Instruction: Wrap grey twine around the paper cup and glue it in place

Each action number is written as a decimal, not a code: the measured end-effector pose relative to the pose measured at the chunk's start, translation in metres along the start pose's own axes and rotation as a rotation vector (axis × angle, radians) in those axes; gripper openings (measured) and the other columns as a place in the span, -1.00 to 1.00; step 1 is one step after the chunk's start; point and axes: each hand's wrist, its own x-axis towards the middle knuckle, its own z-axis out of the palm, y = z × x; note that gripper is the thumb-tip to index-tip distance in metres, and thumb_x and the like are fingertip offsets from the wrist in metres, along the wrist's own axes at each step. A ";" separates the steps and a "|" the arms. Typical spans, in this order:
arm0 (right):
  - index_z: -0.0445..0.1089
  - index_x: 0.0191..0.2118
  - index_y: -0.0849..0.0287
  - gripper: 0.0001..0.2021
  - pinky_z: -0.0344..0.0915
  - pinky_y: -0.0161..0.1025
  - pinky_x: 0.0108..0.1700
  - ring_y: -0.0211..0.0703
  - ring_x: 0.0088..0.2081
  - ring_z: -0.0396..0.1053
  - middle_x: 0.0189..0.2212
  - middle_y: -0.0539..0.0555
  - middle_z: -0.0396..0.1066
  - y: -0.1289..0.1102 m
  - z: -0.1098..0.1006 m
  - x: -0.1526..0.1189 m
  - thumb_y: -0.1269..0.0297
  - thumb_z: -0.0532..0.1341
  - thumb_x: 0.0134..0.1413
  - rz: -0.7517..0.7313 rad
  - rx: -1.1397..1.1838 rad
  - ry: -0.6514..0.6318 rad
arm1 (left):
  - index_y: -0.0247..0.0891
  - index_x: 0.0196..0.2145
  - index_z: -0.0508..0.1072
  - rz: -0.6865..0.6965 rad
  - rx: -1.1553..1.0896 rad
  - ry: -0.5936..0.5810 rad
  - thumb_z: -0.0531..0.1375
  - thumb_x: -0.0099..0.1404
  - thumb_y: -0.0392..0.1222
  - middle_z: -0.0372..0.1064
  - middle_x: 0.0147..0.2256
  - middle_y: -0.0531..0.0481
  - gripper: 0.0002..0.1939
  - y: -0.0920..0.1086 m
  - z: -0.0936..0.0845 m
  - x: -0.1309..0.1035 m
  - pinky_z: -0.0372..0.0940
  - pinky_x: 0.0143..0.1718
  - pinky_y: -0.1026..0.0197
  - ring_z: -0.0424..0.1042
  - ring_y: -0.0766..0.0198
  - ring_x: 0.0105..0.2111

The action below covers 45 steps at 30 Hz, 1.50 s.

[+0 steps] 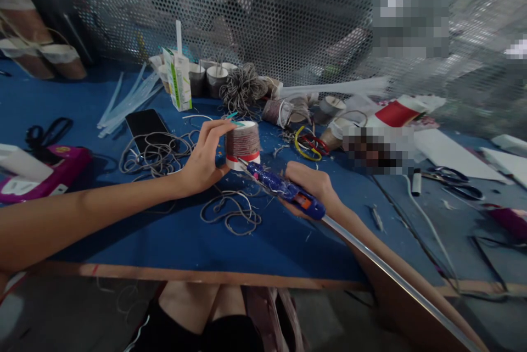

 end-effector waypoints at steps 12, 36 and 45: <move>0.11 -0.40 0.08 -0.77 0.05 -0.32 -0.46 -0.26 -0.48 0.10 -0.52 -0.05 0.14 0.000 0.002 -0.002 0.22 0.18 0.21 0.035 -0.014 0.018 | -0.10 0.20 0.14 -0.025 -0.006 0.008 0.28 0.23 -0.25 0.21 0.06 -0.16 -0.37 0.000 0.001 -0.001 0.37 0.16 -0.20 0.28 0.02 0.12; 0.06 -0.42 0.08 -0.81 -0.04 -0.34 -0.50 -0.32 -0.55 -0.03 -0.55 -0.10 0.06 0.006 -0.004 -0.004 0.31 0.17 0.01 -0.019 -0.053 0.085 | -0.16 0.15 0.18 -0.046 -0.020 0.071 0.29 0.12 -0.36 0.24 0.03 -0.15 -0.34 0.002 0.002 0.000 0.43 0.10 -0.11 0.31 0.06 0.09; -0.01 -0.44 0.07 -0.79 -0.01 -0.30 -0.45 -0.28 -0.52 -0.04 -0.54 -0.08 0.00 -0.013 -0.010 0.000 0.29 0.11 0.06 0.177 -0.051 0.078 | -0.13 0.15 0.18 -0.092 -0.073 0.058 0.32 0.14 -0.27 0.23 0.03 -0.16 -0.34 -0.001 0.001 -0.003 0.39 0.15 -0.16 0.30 0.02 0.11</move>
